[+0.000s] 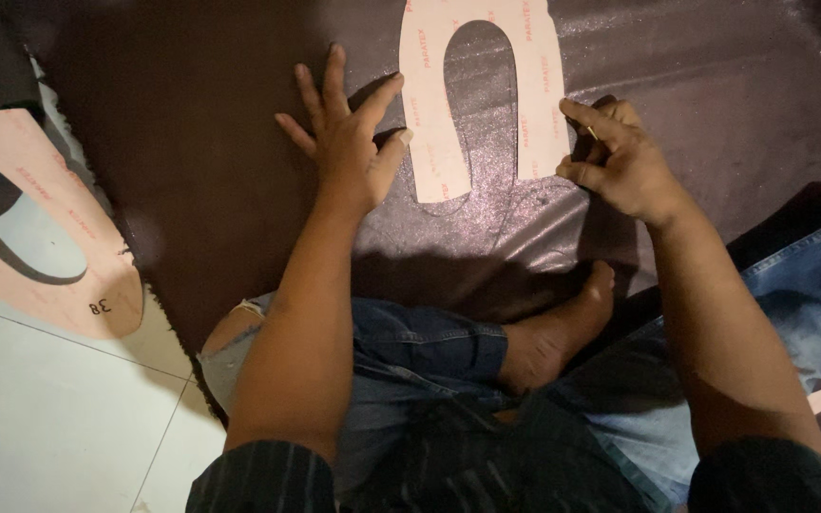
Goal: The person sits on the floor and uses a U-shaped paper template to mark a dark brown fabric. They place the template on the fabric, trace its outline with a pen, and then move the template to a new spot to repeat the process.
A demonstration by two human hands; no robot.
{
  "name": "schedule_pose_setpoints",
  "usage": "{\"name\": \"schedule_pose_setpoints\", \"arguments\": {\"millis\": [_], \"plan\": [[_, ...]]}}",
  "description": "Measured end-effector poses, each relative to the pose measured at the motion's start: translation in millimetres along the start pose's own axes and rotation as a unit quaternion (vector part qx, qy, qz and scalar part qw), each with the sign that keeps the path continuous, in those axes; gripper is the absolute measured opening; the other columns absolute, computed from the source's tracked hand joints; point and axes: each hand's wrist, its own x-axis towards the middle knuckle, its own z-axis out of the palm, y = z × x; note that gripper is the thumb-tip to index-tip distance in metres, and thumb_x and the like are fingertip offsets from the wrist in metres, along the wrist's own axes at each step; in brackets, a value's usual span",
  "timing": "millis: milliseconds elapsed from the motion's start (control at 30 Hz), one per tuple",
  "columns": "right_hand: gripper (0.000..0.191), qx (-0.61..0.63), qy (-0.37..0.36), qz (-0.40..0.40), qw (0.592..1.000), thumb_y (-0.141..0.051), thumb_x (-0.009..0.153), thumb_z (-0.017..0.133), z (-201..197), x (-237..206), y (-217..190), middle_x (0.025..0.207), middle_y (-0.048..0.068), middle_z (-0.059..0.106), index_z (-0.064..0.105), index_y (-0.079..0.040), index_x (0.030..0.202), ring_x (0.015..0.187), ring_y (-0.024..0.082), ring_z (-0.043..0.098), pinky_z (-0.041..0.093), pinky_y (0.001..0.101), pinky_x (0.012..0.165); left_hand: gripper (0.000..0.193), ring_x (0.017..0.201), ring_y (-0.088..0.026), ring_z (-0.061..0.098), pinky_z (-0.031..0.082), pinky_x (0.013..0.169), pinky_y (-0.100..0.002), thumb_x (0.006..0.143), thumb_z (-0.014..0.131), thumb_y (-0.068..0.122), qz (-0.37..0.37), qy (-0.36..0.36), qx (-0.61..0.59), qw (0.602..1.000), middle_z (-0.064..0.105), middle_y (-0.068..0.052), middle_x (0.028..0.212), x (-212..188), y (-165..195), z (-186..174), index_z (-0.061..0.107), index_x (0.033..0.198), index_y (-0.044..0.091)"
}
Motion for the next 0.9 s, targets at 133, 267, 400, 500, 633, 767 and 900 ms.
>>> {"name": "schedule_pose_setpoints", "arguments": {"millis": [133, 267, 400, 500, 633, 767, 900], "plan": [[0.074, 0.009, -0.001, 0.000, 1.000, -0.007, 0.081, 0.085, -0.5, -1.0, -0.1, 0.108, -0.001, 0.045, 0.060, -0.021, 0.149, 0.094, 0.012, 0.054, 0.056, 0.0258, 0.090, 0.057, 0.155, -0.042, -0.009, -0.018, 0.112, -0.079, 0.087, 0.084, 0.030, 0.008, 0.007, 0.001, 1.000, 0.011, -0.013, 0.170, -0.6, -2.0, 2.1, 0.066, 0.141, 0.033], [0.073, -0.013, -0.004, 0.002, 1.000, -0.008, 0.082, 0.086, -1.4, -1.7, 1.0, 0.108, 0.000, 0.045, 0.060, -0.021, 0.150, 0.093, 0.014, 0.051, 0.055, 0.0270, 0.089, 0.058, 0.155, -0.042, -0.008, -0.017, 0.113, -0.079, 0.085, 0.085, 0.030, -0.003, 0.005, 0.005, 1.000, 0.012, -0.012, 0.170, 0.3, -1.4, 3.0, 0.066, 0.140, 0.035], [0.074, -0.029, -0.009, 0.020, 0.999, -0.010, 0.081, 0.086, -1.5, -0.5, 4.9, 0.109, 0.000, 0.045, 0.061, -0.023, 0.149, 0.095, 0.014, 0.051, 0.054, 0.0271, 0.092, 0.058, 0.156, -0.040, -0.008, -0.016, 0.113, -0.079, 0.084, 0.085, 0.028, -0.005, 0.004, 0.009, 1.000, 0.012, -0.010, 0.170, 0.2, 0.0, 1.8, 0.066, 0.139, 0.034], [0.076, -0.047, -0.002, -0.042, 0.998, -0.008, 0.082, 0.087, -1.2, 0.3, 7.4, 0.112, 0.002, 0.044, 0.060, -0.020, 0.152, 0.100, 0.016, 0.049, 0.051, 0.0290, 0.096, 0.058, 0.156, -0.041, -0.009, -0.016, 0.114, -0.079, 0.085, 0.085, 0.027, -0.003, 0.006, 0.009, 1.000, 0.011, -0.010, 0.171, 0.4, 0.4, 1.6, 0.066, 0.139, 0.033], [0.075, -0.034, 0.000, -0.029, 0.999, -0.010, 0.083, 0.087, -0.9, 0.1, 7.0, 0.113, 0.002, 0.044, 0.060, -0.021, 0.152, 0.101, 0.016, 0.049, 0.052, 0.0291, 0.096, 0.058, 0.156, -0.041, -0.009, -0.015, 0.114, -0.078, 0.084, 0.085, 0.028, -0.017, 0.001, 0.011, 1.000, 0.012, -0.010, 0.170, 1.8, -1.6, 4.7, 0.066, 0.138, 0.035], [0.075, -0.037, -0.008, 0.031, 0.999, -0.012, 0.081, 0.086, -0.6, 0.1, 4.0, 0.113, 0.001, 0.045, 0.059, -0.024, 0.150, 0.096, 0.015, 0.053, 0.055, 0.0278, 0.091, 0.058, 0.155, -0.042, -0.009, -0.017, 0.113, -0.079, 0.086, 0.086, 0.029, 0.005, 0.019, 0.016, 1.000, 0.011, -0.011, 0.170, 1.0, -6.5, 8.8, 0.066, 0.140, 0.035], [0.075, -0.042, 0.000, -0.021, 0.999, -0.009, 0.084, 0.087, 0.4, -0.3, 3.2, 0.116, 0.003, 0.046, 0.059, -0.021, 0.152, 0.102, 0.016, 0.052, 0.054, 0.0289, 0.095, 0.058, 0.156, -0.042, -0.008, -0.016, 0.114, -0.079, 0.087, 0.086, 0.030, 0.014, 0.021, 0.015, 1.000, 0.011, -0.011, 0.171, -1.0, -9.2, 10.0, 0.066, 0.141, 0.035]]}}
